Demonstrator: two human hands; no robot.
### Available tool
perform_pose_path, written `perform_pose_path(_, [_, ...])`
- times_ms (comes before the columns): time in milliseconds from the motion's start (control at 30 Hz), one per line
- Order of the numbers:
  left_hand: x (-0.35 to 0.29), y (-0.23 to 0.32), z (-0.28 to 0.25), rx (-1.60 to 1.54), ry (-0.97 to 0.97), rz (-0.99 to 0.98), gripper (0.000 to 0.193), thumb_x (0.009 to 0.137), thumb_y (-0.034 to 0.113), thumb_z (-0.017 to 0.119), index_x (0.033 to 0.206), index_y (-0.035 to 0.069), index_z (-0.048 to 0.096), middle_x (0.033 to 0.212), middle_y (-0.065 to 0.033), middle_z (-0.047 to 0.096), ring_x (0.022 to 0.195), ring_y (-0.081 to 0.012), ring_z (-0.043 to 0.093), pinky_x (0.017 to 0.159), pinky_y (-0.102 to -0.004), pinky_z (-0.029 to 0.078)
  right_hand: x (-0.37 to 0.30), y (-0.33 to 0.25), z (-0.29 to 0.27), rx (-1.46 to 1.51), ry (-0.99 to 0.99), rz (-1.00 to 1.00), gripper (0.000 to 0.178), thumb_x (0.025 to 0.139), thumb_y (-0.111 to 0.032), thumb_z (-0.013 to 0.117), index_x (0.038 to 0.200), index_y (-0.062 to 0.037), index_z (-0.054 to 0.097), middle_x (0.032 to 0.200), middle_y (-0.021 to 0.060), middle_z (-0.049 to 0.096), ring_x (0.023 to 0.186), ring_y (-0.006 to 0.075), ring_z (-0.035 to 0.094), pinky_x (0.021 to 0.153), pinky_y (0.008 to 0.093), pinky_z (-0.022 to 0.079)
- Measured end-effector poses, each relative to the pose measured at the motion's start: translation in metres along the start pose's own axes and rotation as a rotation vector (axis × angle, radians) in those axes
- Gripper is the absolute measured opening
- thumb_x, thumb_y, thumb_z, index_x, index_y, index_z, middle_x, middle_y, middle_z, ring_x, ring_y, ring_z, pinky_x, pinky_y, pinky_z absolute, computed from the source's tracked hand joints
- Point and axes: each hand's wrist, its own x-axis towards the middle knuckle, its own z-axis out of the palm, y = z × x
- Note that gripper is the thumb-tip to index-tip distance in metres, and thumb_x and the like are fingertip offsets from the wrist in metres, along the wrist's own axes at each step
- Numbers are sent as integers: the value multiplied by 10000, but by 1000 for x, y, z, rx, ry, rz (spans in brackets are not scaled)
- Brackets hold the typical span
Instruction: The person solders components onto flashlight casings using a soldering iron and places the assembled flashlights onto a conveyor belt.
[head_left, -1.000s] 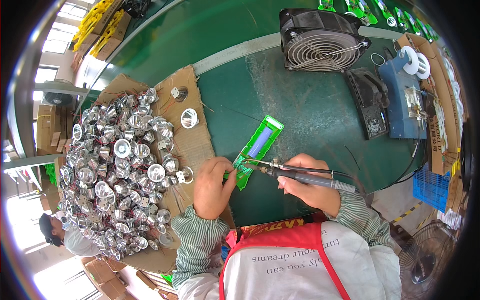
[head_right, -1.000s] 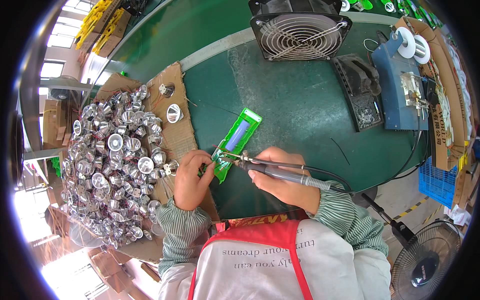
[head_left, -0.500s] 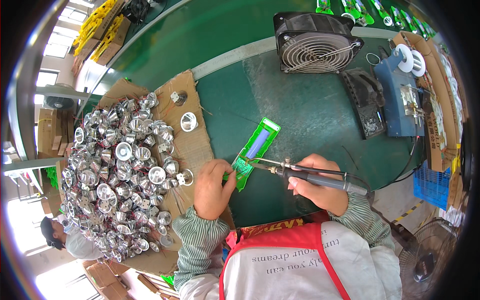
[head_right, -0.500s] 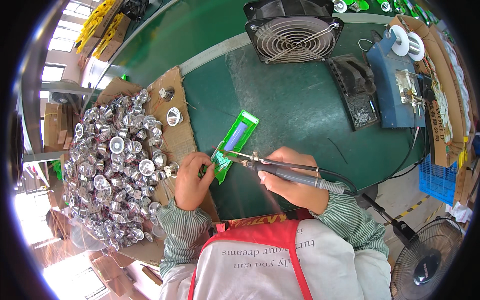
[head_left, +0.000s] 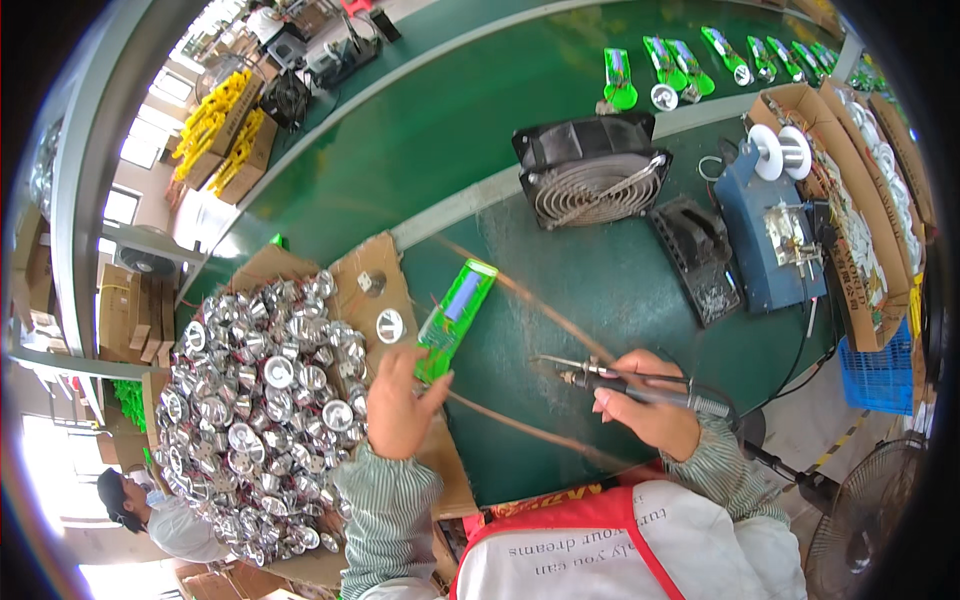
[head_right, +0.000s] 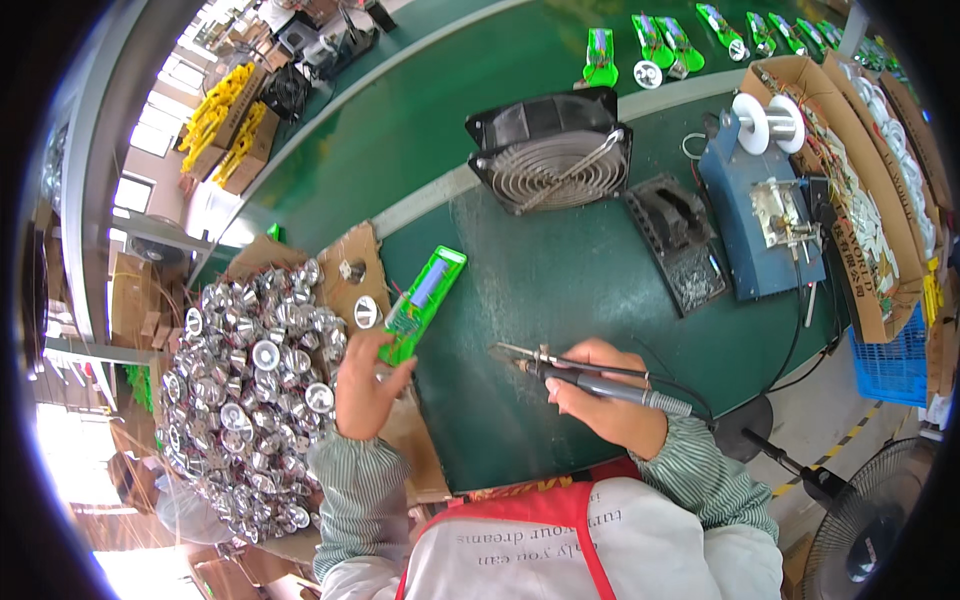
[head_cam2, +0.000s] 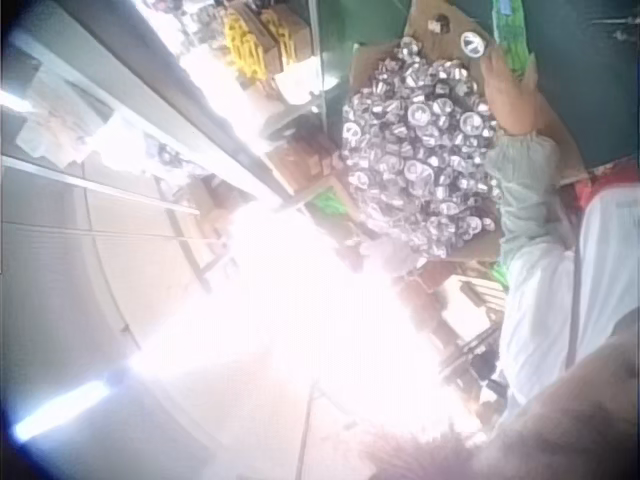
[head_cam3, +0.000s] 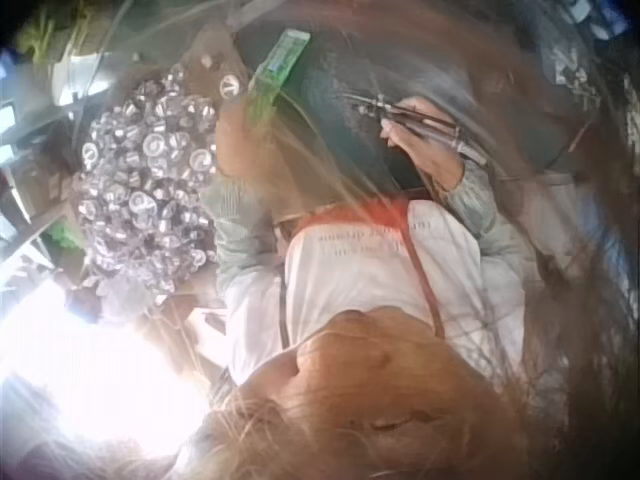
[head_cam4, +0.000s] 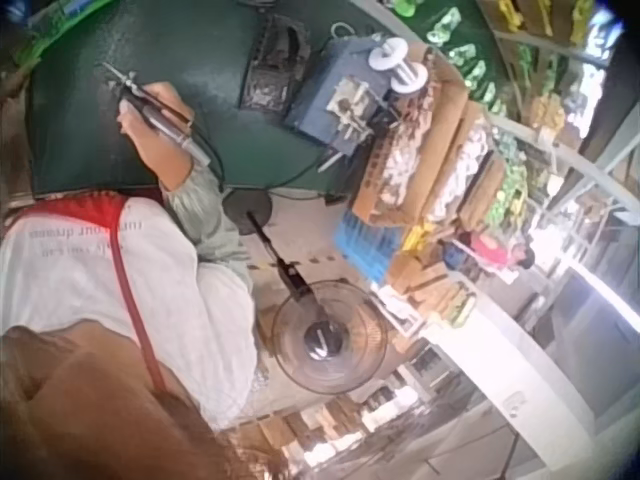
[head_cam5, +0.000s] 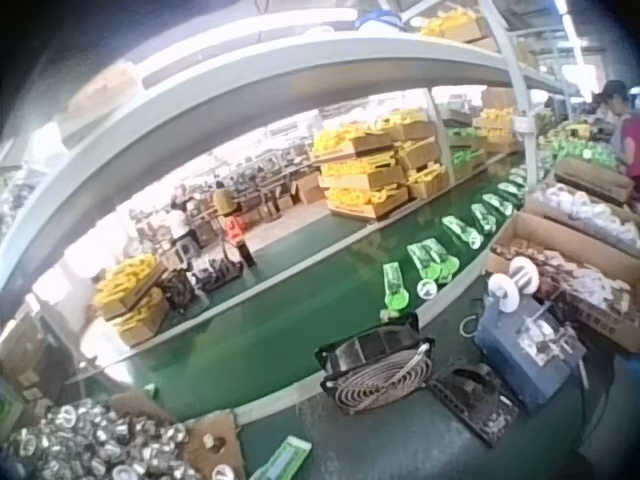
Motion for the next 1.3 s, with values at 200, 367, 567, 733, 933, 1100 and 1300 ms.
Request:
perform_pose_path(200, [134,-16,19,-29,-5,55,349,786,192,669,1057,1,560,912,-107,559,727,-175,562,656,-284,456,8,1,-12,-76,49,7,146,779,-42,654,870,9,552,718,85,650,632,98,625,552,228,500])
perform_pose_path(367, [275,-1,78,-288,-215,197,380,833,239,612,1131,5,581,1052,-132,611,966,-191,565,861,-303,422,18,-4,-20,-15,104,45,143,773,-23,651,858,14,542,720,97,651,646,120,642,566,244,520])
perform_pose_path(567, [380,4,115,-269,-188,201,475,834,211,560,1271,48,472,1249,-167,515,1133,-260,501,977,-339,369,33,-9,-25,-9,250,107,168,768,5,624,875,43,500,717,140,646,609,151,641,546,262,526])
perform_pose_path(733, [392,-134,36,496,202,-330,328,759,168,566,1082,114,587,1111,-112,593,1017,-289,580,854,-380,471,42,-10,-31,-41,279,122,191,760,2,630,874,38,481,697,147,647,593,156,641,544,264,527])
perform_pose_path(933, [340,-289,-35,804,-2,-1086,488,814,317,570,1268,188,446,1294,-110,453,1182,-314,424,897,-513,379,50,-10,-27,-15,333,158,212,761,14,630,896,43,469,692,159,638,590,166,638,541,271,533])
perform_pose_path(1100, [337,-363,-31,714,-79,-1047,550,795,322,594,1295,177,418,1255,-111,493,1141,-297,471,893,-474,402,53,-12,-26,-11,419,171,224,766,25,634,905,45,460,697,157,631,589,166,639,534,279,538])
perform_pose_path(1300, [347,-385,-34,684,-183,-888,627,772,328,623,1328,164,385,1209,-112,542,1092,-277,528,889,-427,431,52,-8,-35,-120,308,153,207,768,2,652,887,35,485,714,133,651,615,153,652,547,265,535])
